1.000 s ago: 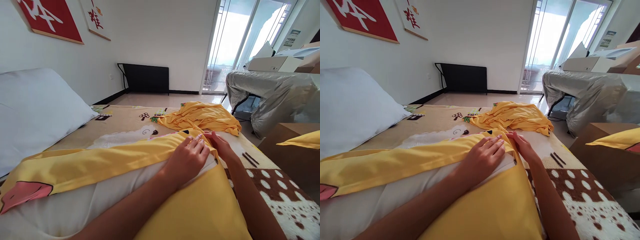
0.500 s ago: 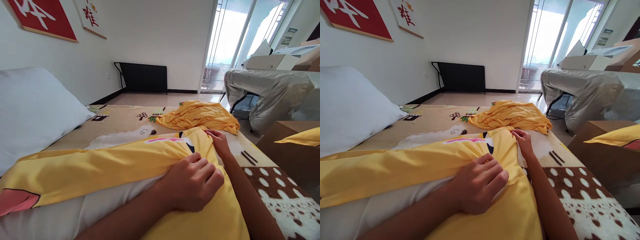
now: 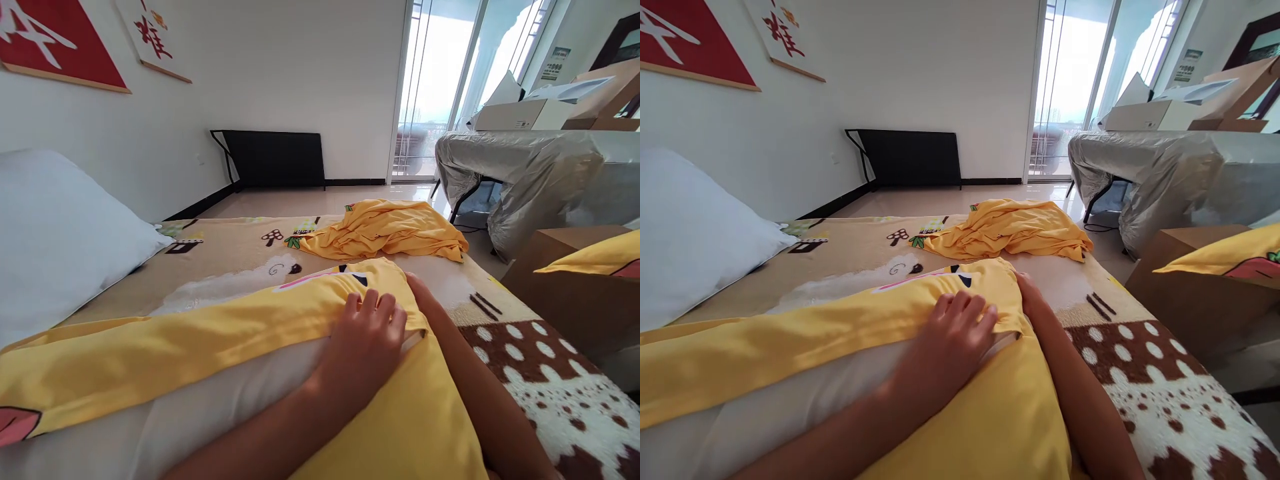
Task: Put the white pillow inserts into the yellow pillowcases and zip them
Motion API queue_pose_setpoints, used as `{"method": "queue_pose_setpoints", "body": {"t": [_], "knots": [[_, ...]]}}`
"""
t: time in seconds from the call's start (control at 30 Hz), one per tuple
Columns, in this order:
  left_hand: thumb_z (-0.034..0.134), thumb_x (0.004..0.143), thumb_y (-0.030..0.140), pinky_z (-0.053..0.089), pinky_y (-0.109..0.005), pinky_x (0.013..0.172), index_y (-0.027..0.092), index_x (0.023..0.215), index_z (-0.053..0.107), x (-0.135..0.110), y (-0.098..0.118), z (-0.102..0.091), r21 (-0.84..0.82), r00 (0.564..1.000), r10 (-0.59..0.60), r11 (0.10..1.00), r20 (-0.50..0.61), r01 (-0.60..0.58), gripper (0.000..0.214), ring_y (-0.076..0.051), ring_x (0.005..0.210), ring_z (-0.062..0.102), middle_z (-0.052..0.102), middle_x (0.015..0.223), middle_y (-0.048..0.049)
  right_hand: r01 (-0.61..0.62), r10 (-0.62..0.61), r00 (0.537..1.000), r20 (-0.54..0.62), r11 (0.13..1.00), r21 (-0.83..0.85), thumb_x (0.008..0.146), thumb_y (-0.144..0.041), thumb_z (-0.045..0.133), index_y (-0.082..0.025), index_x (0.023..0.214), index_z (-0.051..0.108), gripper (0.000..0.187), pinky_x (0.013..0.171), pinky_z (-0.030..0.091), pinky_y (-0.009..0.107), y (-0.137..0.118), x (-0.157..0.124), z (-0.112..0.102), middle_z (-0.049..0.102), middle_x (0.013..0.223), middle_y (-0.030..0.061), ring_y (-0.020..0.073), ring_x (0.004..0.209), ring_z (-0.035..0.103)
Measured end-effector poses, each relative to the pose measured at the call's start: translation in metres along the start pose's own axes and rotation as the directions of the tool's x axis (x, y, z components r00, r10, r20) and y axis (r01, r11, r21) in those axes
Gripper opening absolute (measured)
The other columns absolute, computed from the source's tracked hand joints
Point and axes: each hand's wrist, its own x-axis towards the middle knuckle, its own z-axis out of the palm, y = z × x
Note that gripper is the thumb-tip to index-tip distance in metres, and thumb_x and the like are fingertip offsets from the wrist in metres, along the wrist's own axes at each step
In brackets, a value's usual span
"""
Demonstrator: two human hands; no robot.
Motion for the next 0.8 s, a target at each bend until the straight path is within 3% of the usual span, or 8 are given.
{"method": "queue_pose_setpoints", "body": {"t": [0.23, 0.37, 0.47, 0.53, 0.6, 0.67, 0.73, 0.8], "knots": [[0.043, 0.079, 0.008, 0.038, -0.032, 0.049, 0.014, 0.078, 0.055, -0.004, 0.011, -0.024, 0.026, 0.943, 0.326, 0.945, -0.061, -0.325, 0.014, -0.019, 0.057, 0.050, 0.052, 0.068, -0.0040, -0.069, 0.079, 0.996, -0.042, 0.976, 0.205, 0.054, -0.038, 0.072, -0.018, 0.063, 0.061, 0.025, 0.052, 0.049, 0.030, 0.006, 0.014, -0.005, 0.065, 0.055, 0.0050, 0.0202, 0.055, 0.061], [0.049, 0.070, 0.008, 0.025, -0.031, 0.039, 0.016, 0.068, 0.056, -0.014, 0.029, -0.051, 0.048, 0.900, 0.435, 0.899, 0.024, -0.436, 0.011, -0.018, 0.045, 0.044, 0.050, 0.059, -0.0029, 0.050, -0.015, 0.989, -0.145, 0.969, 0.243, 0.051, -0.041, 0.072, -0.017, 0.063, 0.059, 0.030, 0.050, 0.045, 0.029, 0.003, 0.017, -0.005, 0.061, 0.054, 0.0019, 0.0166, 0.052, 0.055], [0.054, 0.069, 0.008, 0.022, -0.032, 0.039, 0.017, 0.063, 0.057, -0.010, 0.028, -0.069, -0.026, 0.894, 0.407, 0.912, 0.188, -0.410, 0.012, -0.018, 0.043, 0.046, 0.053, 0.056, -0.0022, 0.184, -0.130, 0.965, -0.229, 0.955, 0.233, 0.055, -0.046, 0.070, -0.016, 0.067, 0.059, 0.035, 0.051, 0.041, 0.025, -0.007, 0.013, -0.004, 0.059, 0.059, -0.0014, 0.0123, 0.055, 0.049], [0.055, 0.076, 0.014, 0.027, -0.030, 0.042, 0.018, 0.061, 0.058, 0.005, 0.014, -0.077, -0.215, 0.870, 0.379, 0.922, 0.316, -0.323, 0.016, -0.015, 0.044, 0.048, 0.056, 0.054, -0.0001, 0.252, -0.194, 0.948, -0.252, 0.942, 0.222, 0.059, -0.048, 0.069, -0.016, 0.068, 0.058, 0.035, 0.052, 0.039, 0.023, -0.018, 0.006, -0.003, 0.056, 0.060, -0.0031, 0.0108, 0.056, 0.046], [0.049, 0.086, 0.028, 0.035, -0.026, 0.050, 0.020, 0.066, 0.061, 0.031, -0.008, -0.081, -0.396, 0.906, 0.262, 0.911, 0.333, -0.118, 0.025, -0.013, 0.048, 0.051, 0.058, 0.053, 0.0019, 0.342, -0.289, 0.918, -0.272, 0.923, 0.173, 0.065, -0.048, 0.068, -0.016, 0.067, 0.056, 0.034, 0.050, 0.036, 0.022, -0.031, -0.004, -0.002, 0.050, 0.057, -0.0051, 0.0091, 0.055, 0.041], [0.045, 0.088, 0.039, 0.042, -0.027, 0.061, 0.020, 0.085, 0.065, 0.059, -0.034, -0.079, -0.412, 0.973, -0.092, 0.894, 0.214, 0.175, 0.028, -0.014, 0.060, 0.057, 0.064, 0.066, -0.0002, 0.450, -0.405, 0.866, -0.294, 0.887, 0.101, 0.069, -0.047, 0.066, -0.017, 0.062, 0.051, 0.035, 0.047, 0.031, 0.021, -0.045, -0.017, 0.000, 0.041, 0.054, -0.0070, 0.0076, 0.053, 0.035], [0.053, 0.080, 0.049, 0.045, -0.031, 0.075, 0.017, 0.115, 0.056, 0.084, -0.056, -0.071, -0.404, 0.937, -0.329, 0.847, 0.113, 0.346, 0.047, -0.021, 0.088, 0.061, 0.067, 0.096, -0.0075, 0.528, -0.486, 0.817, -0.311, 0.847, 0.066, 0.072, -0.046, 0.065, -0.018, 0.060, 0.046, 0.036, 0.045, 0.028, 0.020, -0.058, -0.029, 0.001, 0.034, 0.053, -0.0078, 0.0069, 0.052, 0.030], [0.059, 0.072, 0.057, 0.045, -0.032, 0.080, 0.016, 0.124, 0.050, 0.100, -0.068, -0.061, -0.480, 0.889, -0.370, 0.749, 0.268, 0.456, 0.066, -0.025, 0.099, 0.059, 0.065, 0.108, -0.0100, 0.550, -0.494, 0.804, -0.333, 0.829, 0.099, 0.073, -0.046, 0.065, -0.018, 0.059, 0.045, 0.038, 0.045, 0.029, 0.020, -0.068, -0.040, 0.001, 0.033, 0.054, -0.0079, 0.0068, 0.052, 0.029]]}}
